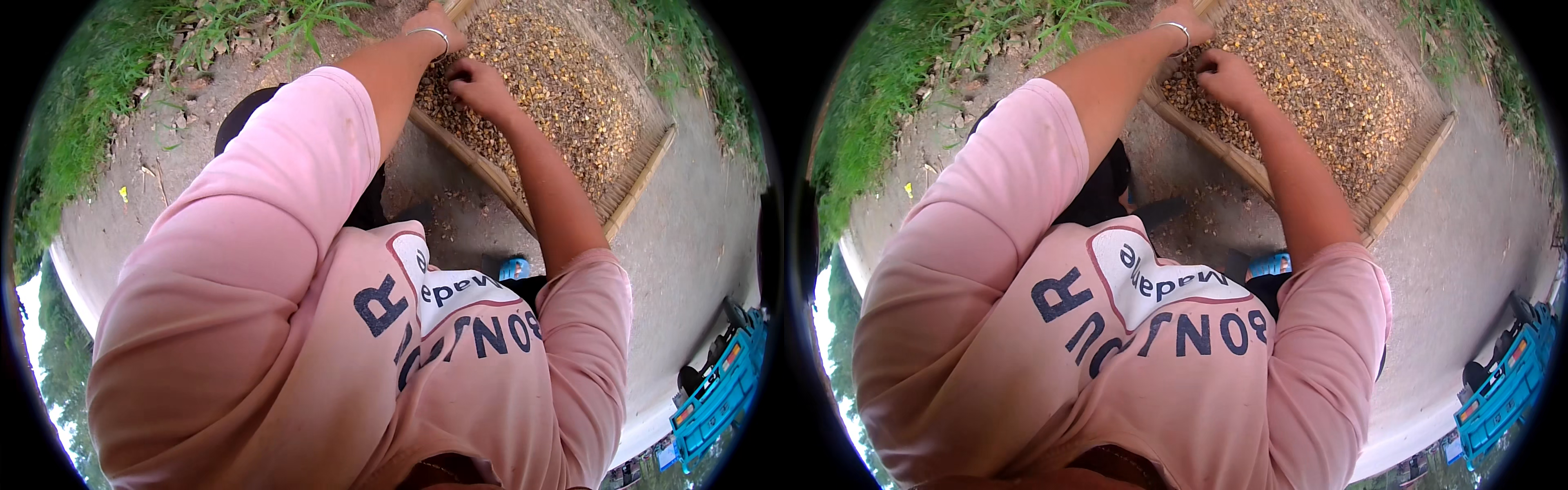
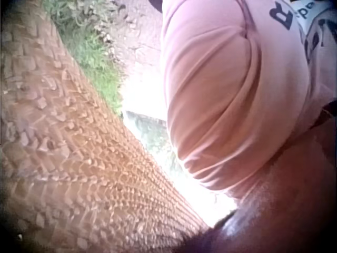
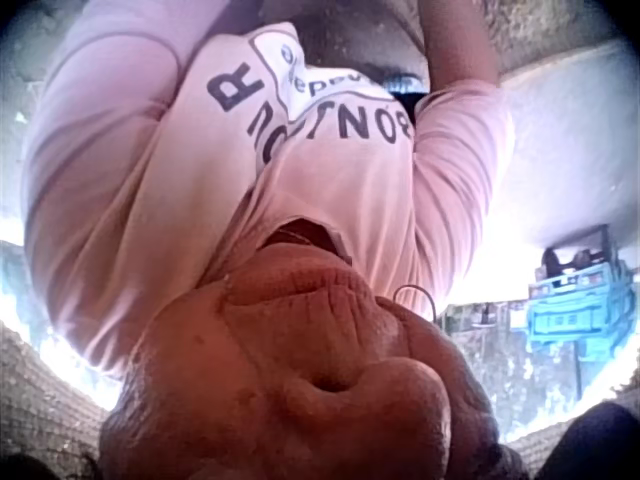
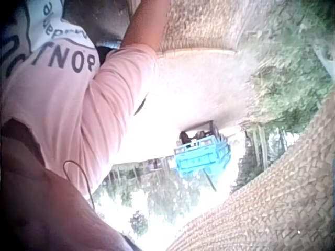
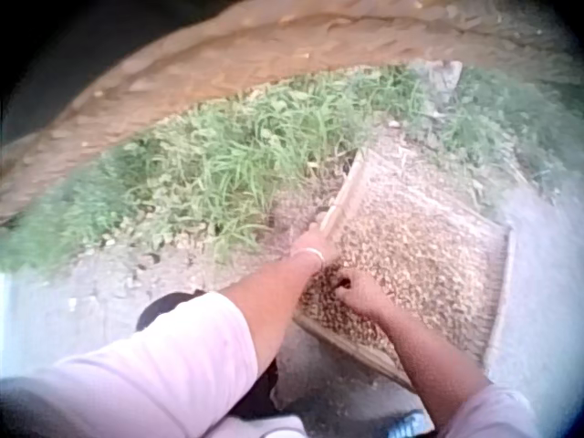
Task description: The person manually winnows grain in a large woven tray outdoors. They repeatedly sift the grain with their hands to remove debris and shake the tray to separate lighter chaff from the heavier kernels.
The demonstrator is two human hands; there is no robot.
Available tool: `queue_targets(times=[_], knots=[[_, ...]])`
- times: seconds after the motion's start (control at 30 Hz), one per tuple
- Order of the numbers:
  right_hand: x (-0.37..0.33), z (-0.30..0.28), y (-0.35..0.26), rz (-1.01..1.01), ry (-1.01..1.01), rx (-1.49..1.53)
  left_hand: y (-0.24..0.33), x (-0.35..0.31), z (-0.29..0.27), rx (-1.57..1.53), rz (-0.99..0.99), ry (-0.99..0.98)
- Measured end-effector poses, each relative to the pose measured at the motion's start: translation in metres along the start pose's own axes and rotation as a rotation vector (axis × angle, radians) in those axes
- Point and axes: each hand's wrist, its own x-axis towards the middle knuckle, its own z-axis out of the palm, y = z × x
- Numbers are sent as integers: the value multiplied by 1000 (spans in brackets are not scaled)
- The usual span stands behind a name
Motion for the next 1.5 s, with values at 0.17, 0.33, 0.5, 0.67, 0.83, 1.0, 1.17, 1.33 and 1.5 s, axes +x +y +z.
queue_targets(times=[0.17,0.33,0.5,0.67,0.83,1.0,1.17,1.33,1.5], knots=[[22,52,18,-301,290,-496,-7,5,7,46,65,-3],[13,40,15,-175,243,-425,-9,6,13,43,75,9],[-15,-59,21,63,-6,716,-4,6,22,20,67,41],[-89,-160,59,279,-46,438,15,-11,7,17,-47,49],[-120,-138,122,578,-3,47,13,-18,2,2,-48,49],[-112,-97,158,382,88,-533,13,-6,11,32,-55,81],[-112,-90,148,420,88,-586,13,-5,14,66,-47,102],[-126,-114,116,686,-144,196,10,-6,13,36,-83,114],[-121,-117,144,536,-1,370,8,0,19,56,-86,159]])
